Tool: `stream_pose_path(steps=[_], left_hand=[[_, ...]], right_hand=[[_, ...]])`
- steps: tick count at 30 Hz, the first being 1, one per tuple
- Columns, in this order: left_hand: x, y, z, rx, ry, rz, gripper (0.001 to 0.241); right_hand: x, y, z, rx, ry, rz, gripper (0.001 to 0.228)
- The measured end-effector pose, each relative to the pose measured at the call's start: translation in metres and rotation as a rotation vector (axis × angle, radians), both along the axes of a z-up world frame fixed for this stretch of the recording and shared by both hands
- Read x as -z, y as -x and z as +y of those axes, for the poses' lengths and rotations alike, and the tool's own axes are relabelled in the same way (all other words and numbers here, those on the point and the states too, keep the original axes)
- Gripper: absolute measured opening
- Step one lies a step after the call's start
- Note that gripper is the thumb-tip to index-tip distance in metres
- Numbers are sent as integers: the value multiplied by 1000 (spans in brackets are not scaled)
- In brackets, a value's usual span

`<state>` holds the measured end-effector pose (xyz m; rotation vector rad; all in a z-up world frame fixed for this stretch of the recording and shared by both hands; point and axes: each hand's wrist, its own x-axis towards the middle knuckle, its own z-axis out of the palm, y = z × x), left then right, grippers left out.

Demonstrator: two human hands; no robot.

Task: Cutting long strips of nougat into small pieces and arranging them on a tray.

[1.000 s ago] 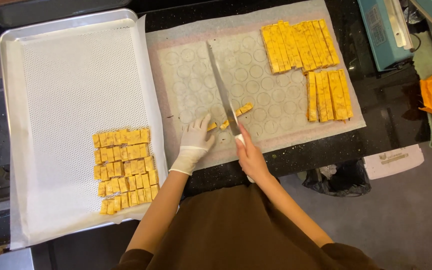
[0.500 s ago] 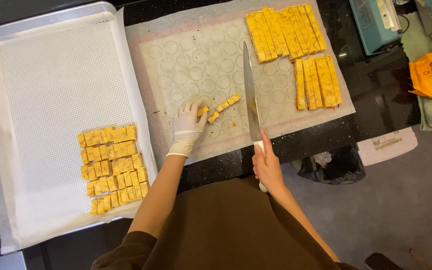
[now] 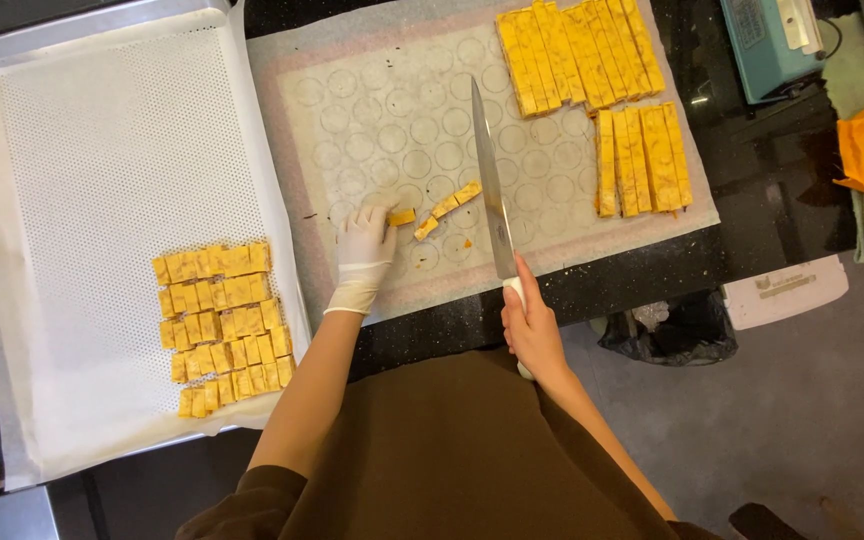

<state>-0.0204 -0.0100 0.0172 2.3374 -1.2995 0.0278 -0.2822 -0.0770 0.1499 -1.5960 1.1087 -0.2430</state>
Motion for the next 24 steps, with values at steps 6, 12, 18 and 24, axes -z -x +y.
stream_pose_path(steps=[6, 12, 18, 24], left_hand=[[31, 1, 23, 30, 135, -246, 28], [8, -1, 26, 32, 132, -285, 17], [24, 4, 29, 117, 151, -164, 38], [-1, 23, 16, 36, 112, -70, 42]], right_hand=[[-2, 2, 0, -9, 25, -3, 52], [4, 2, 0, -16, 36, -13, 52], [2, 3, 0, -21, 41, -8, 52], [5, 4, 1, -5, 42, -7, 51]])
